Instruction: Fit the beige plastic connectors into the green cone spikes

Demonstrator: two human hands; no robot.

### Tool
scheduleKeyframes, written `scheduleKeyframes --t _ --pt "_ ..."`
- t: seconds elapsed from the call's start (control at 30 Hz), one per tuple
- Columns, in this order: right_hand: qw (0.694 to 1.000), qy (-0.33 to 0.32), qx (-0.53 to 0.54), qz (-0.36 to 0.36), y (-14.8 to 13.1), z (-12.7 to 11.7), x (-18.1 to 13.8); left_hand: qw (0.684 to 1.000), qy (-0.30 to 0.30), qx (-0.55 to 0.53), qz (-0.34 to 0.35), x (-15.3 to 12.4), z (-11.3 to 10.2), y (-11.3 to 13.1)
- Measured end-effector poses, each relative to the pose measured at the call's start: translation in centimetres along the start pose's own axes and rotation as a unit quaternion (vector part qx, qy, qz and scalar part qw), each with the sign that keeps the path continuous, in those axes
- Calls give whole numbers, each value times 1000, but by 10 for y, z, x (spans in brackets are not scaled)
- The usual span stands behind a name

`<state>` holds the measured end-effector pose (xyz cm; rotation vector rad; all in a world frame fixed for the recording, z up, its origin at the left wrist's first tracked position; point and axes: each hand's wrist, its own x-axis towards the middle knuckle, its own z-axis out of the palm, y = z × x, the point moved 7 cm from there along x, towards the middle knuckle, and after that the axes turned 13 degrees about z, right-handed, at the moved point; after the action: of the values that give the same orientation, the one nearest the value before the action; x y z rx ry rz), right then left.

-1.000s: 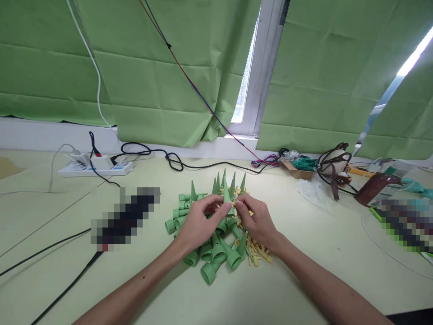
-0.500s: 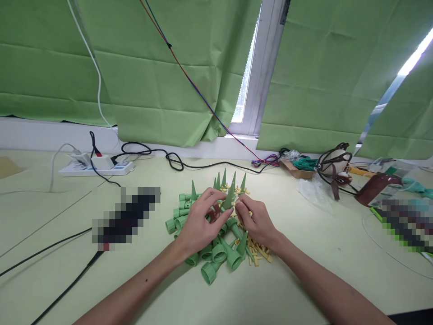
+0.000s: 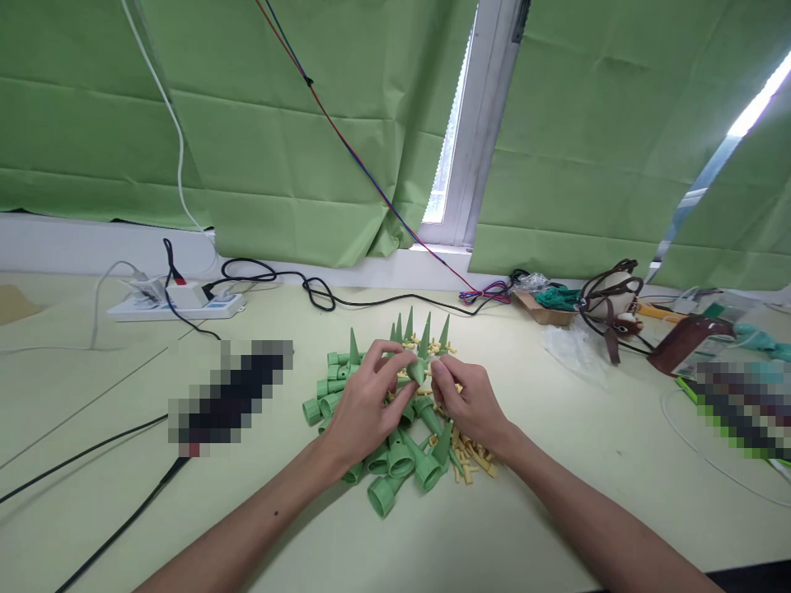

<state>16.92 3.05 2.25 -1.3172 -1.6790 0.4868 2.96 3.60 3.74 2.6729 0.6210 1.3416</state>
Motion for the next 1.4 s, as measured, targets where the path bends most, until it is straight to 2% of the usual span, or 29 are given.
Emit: scheduleKeyframes --t 0.13,0.23,0.53,0.77,0.97,1.2,1.4 --pt "999 23 30 12 -1 -7 0 998 -5 8 -57 1 -2 -7" --pt "999 31 39 11 -2 -9 0 998 -17 -1 -68 2 -1 -6" --pt "999 3 37 -7 0 -2 0 989 -60 -55 -122 2 4 -6" --pt "999 -6 37 -21 -2 -2 -2 986 -28 -90 -136 4 0 -5" --pt "999 -17 40 -12 -2 -1 -3 986 -1 -106 -132 4 -2 -5" --pt "998 -21 56 0 0 0 -3 992 -15 -97 -77 7 -1 0" --pt "996 -29 87 24 1 1 -3 996 2 -74 -42 6 -3 5"
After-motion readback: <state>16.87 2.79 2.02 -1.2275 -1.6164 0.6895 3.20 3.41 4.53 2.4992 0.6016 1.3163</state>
